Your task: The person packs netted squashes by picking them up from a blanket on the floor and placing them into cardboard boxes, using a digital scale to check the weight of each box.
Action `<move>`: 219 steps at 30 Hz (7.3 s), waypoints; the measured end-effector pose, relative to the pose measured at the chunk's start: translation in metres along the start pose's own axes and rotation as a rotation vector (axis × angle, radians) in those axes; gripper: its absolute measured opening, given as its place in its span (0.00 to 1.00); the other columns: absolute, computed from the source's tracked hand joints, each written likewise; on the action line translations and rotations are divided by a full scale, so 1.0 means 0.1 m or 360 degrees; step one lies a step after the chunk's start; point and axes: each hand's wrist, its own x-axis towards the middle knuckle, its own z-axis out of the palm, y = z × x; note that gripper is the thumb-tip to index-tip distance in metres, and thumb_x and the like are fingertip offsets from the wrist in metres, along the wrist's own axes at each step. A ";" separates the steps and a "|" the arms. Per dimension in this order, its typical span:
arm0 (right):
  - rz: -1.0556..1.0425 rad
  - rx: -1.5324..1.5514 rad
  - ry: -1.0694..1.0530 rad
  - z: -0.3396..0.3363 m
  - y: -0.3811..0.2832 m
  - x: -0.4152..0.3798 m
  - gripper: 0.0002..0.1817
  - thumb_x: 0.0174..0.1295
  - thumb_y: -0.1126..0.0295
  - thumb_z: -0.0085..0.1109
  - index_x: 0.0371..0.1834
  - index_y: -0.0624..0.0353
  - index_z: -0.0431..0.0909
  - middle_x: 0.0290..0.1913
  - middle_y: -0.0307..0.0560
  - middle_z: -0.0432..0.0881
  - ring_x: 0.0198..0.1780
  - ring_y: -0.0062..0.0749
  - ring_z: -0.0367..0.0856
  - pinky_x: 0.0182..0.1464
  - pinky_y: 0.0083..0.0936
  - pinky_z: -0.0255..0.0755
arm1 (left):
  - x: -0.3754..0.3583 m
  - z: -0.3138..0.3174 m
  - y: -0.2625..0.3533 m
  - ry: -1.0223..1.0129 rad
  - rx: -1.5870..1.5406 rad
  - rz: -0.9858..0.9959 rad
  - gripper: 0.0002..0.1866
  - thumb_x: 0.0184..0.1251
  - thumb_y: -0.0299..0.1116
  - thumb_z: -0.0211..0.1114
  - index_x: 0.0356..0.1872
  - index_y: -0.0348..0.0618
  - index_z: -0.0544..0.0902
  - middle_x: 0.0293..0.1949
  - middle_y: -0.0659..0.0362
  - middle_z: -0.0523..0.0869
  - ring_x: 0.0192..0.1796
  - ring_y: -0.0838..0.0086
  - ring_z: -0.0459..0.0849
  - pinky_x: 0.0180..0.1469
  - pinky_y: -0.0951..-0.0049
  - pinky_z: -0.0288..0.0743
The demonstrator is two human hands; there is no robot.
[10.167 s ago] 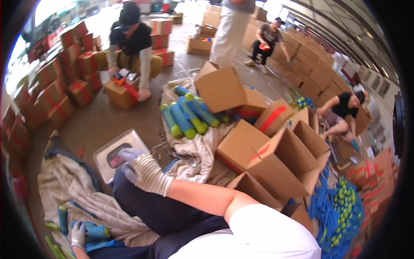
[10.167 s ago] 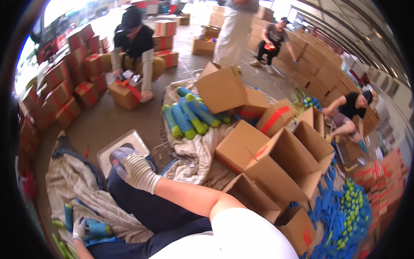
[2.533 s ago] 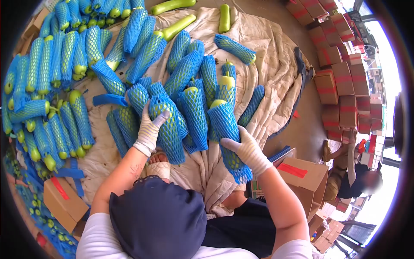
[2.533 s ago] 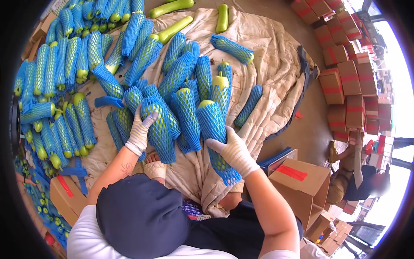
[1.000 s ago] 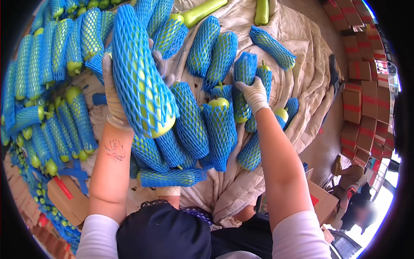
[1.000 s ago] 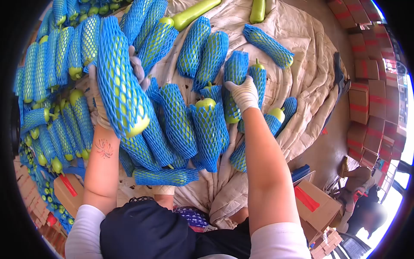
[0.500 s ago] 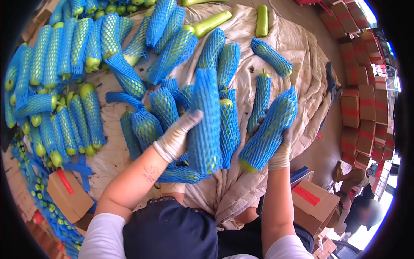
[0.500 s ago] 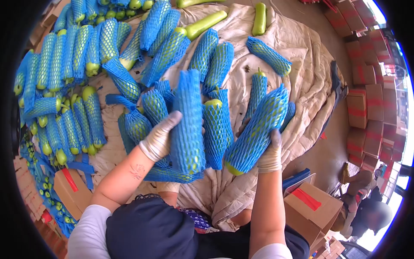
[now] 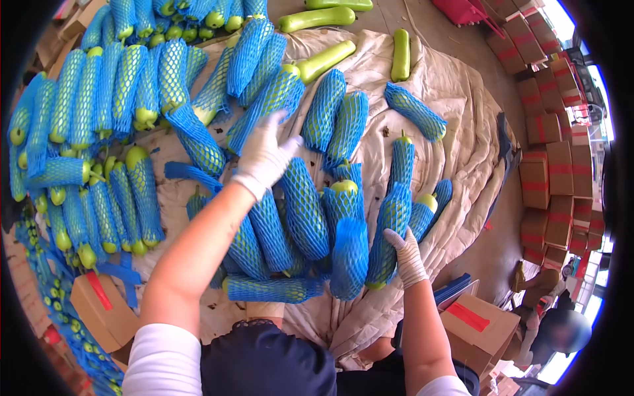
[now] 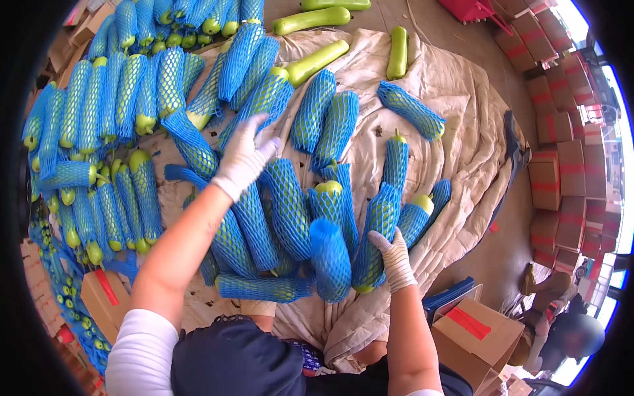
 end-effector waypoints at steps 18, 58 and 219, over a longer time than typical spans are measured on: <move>-0.0535 0.0439 -0.0661 1.13 -1.11 0.24 0.48 0.48 0.50 0.73 0.68 0.63 0.60 0.62 0.52 0.71 0.61 0.38 0.72 0.64 0.33 0.65 | 0.24 -0.44 0.50 -0.0812 -0.0830 -0.0017 0.36 0.60 0.51 0.67 0.63 0.38 0.69 0.50 0.52 0.81 0.50 0.69 0.79 0.55 0.71 0.72; 0.0216 0.1423 -0.0335 0.67 -0.28 0.22 0.42 0.42 0.49 0.71 0.56 0.67 0.68 0.47 0.54 0.78 0.47 0.45 0.81 0.53 0.45 0.77 | 0.07 -0.61 0.02 -0.0624 -0.2089 -0.0183 0.41 0.56 0.49 0.70 0.65 0.36 0.63 0.55 0.50 0.77 0.54 0.60 0.81 0.52 0.62 0.79; -0.1295 0.0861 0.0188 -2.89 -0.61 -4.27 0.48 0.46 0.50 0.74 0.66 0.65 0.62 0.59 0.55 0.74 0.58 0.47 0.76 0.60 0.41 0.73 | -2.66 -0.18 4.72 -0.1883 -0.0694 0.1335 0.53 0.50 0.60 0.70 0.72 0.42 0.58 0.69 0.46 0.65 0.65 0.59 0.72 0.64 0.60 0.65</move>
